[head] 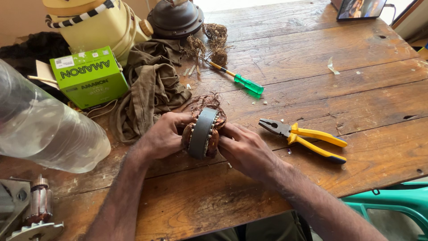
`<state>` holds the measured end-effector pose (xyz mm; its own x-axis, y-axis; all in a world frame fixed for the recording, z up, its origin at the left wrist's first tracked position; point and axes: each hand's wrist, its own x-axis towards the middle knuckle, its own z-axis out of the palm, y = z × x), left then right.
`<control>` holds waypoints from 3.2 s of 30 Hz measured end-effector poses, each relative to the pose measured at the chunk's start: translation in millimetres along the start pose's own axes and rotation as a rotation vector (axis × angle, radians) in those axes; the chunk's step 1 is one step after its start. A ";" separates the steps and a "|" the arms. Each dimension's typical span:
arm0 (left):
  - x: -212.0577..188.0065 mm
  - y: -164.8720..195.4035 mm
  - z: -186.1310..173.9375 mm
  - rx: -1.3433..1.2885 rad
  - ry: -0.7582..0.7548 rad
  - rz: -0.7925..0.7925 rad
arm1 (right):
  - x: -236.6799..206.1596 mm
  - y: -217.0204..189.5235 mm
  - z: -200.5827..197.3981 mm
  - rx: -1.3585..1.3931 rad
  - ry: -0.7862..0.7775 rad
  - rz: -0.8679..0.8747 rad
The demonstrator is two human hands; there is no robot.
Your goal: The person holds an electric motor stator on a wooden workbench and pries at its copper windings with a screwdriver, working around the winding by hand and repositioning the motor as they go. Pliers and other screwdrivers lie on the bench nearby.
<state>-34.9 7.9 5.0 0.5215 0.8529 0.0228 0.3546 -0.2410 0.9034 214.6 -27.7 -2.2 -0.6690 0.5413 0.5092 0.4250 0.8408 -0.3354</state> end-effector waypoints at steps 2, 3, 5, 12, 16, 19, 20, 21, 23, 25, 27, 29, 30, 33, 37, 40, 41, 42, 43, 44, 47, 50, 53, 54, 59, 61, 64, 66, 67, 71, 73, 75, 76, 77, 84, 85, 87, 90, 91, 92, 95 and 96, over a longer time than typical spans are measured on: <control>0.2 -0.7 -0.2 -0.013 -0.004 0.042 | 2.9 -2.5 -0.7 -0.048 -0.075 0.038; 0.1 -0.6 -0.3 -0.022 -0.005 0.063 | 4.4 -3.8 -1.8 -0.039 -0.094 0.059; -0.1 0.2 -0.7 -0.014 -0.006 0.047 | 7.2 -6.7 -4.8 -0.020 -0.130 0.101; 0.5 5.7 -0.4 0.111 0.019 0.087 | 18.4 -16.9 -13.0 0.195 -0.010 0.283; -0.6 7.2 -0.3 0.057 0.020 0.104 | 22.8 -20.4 -13.7 0.251 0.021 0.419; -0.2 4.6 0.7 0.076 0.037 0.121 | 24.2 -18.4 -15.3 0.276 0.007 0.419; 0.6 2.9 0.5 0.071 0.038 0.126 | 24.1 -17.3 -15.9 0.281 0.005 0.411; 1.3 0.9 0.7 0.065 0.040 0.130 | 23.0 -16.4 -16.8 0.298 -0.003 0.422; 2.8 -3.8 1.6 0.128 0.095 0.213 | 20.6 -13.1 -19.0 0.333 -0.021 0.437; 5.0 -7.7 2.1 0.166 0.152 0.116 | 17.4 -8.3 -22.3 0.305 -0.066 0.466; 7.1 -9.0 0.7 0.175 0.210 -0.157 | 14.6 -0.4 -27.9 0.247 -0.098 0.404; 6.5 -7.6 -2.5 0.167 0.324 -0.046 | 13.1 10.1 -33.2 0.167 -0.103 0.259; 6.4 -6.2 -3.6 0.165 0.383 0.011 | 12.9 17.1 -37.1 0.147 -0.101 0.213; 4.7 -1.9 3.3 0.401 0.464 0.308 | 10.9 34.3 -42.0 0.073 -0.037 0.107; 7.8 -0.3 7.1 0.793 0.538 0.573 | 3.4 45.3 -34.6 -0.088 0.156 0.072; 5.8 -0.2 4.7 0.801 0.570 0.527 | -2.7 50.8 -31.1 -0.150 0.243 0.089; 1.0 0.5 2.2 0.757 0.596 0.502 | -3.7 53.3 -31.8 -0.163 0.270 0.091; -1.6 1.6 0.6 0.716 0.624 0.475 | -5.8 54.0 -33.2 -0.197 0.320 0.137; -2.3 2.7 1.8 0.758 0.659 0.473 | -9.4 53.5 -36.1 -0.226 0.364 0.183; -1.9 3.8 2.1 0.804 0.697 0.468 | -11.6 52.9 -38.3 -0.251 0.408 0.225; -1.6 7.5 7.8 0.710 0.703 0.509 | -17.2 50.4 -48.7 -0.257 0.455 0.235; 1.6 9.0 16.1 0.399 0.573 0.360 | -21.3 43.8 -53.9 -0.204 0.450 0.209; 1.2 7.9 18.5 0.347 0.554 0.391 | -20.4 39.7 -53.5 -0.160 0.398 0.120; 0.7 7.2 20.0 0.377 0.568 0.448 | -19.2 38.4 -51.3 -0.169 0.358 0.093; 5.1 3.7 24.9 0.431 0.550 0.454 | -12.9 31.8 -41.8 -0.245 0.182 0.059; 6.2 3.0 26.0 0.424 0.535 0.437 | -10.7 30.3 -41.1 -0.259 0.146 0.091; 4.8 3.5 30.0 0.462 0.540 0.441 | -8.9 27.9 -41.0 -0.271 0.126 0.102; 3.2 5.2 33.7 0.505 0.551 0.458 | -9.0 26.4 -41.2 -0.282 0.121 0.095; 2.3 6.4 35.5 0.495 0.544 0.467 | -9.3 25.8 -41.4 -0.292 0.117 0.090; 2.8 13.4 38.3 0.478 0.522 0.485 | -11.3 22.4 -41.1 -0.310 0.130 0.103; 3.4 18.0 36.6 0.480 0.516 0.496 | -10.6 21.4 -40.1 -0.310 0.125 0.097; -0.8 22.7 36.6 0.473 0.512 0.506 | -9.6 19.7 -38.4 -0.312 0.099 0.114; -1.9 24.5 36.0 0.474 0.504 0.514 | -8.8 18.6 -37.1 -0.317 0.079 0.134; -2.8 26.1 35.6 0.474 0.495 0.522 | -8.0 17.5 -36.1 -0.322 0.058 0.153; -1.0 28.9 38.5 0.425 0.517 0.491 | -7.3 6.7 -33.3 -0.336 0.024 0.224; -0.9 28.9 38.9 0.413 0.525 0.469 | -7.4 5.6 -33.5 -0.340 0.025 0.227; -1.4 29.4 39.8 0.386 0.536 0.425 | -6.7 5.3 -34.2 -0.336 0.006 0.241; -1.8 31.0 40.7 0.348 0.522 0.438 | -6.4 5.7 -34.7 -0.316 -0.035 0.260; -1.7 31.7 40.8 0.347 0.521 0.437 | -6.4 5.8 -34.2 -0.311 -0.036 0.257; -1.7 32.5 41.2 0.346 0.519 0.436 | -6.5 5.9 -33.7 -0.306 -0.036 0.254; -1.0 35.0 42.7 0.361 0.533 0.427 | -7.2 4.2 -30.4 -0.296 -0.006 0.236; -0.5 35.9 43.2 0.369 0.540 0.423 | -7.8 2.7 -29.3 -0.312 -0.016 0.253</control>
<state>11.1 -21.2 18.9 0.2533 0.7388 0.6245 0.4945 -0.6537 0.5728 238.8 -29.4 16.2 -0.5277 0.7333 0.4287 0.7407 0.6443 -0.1904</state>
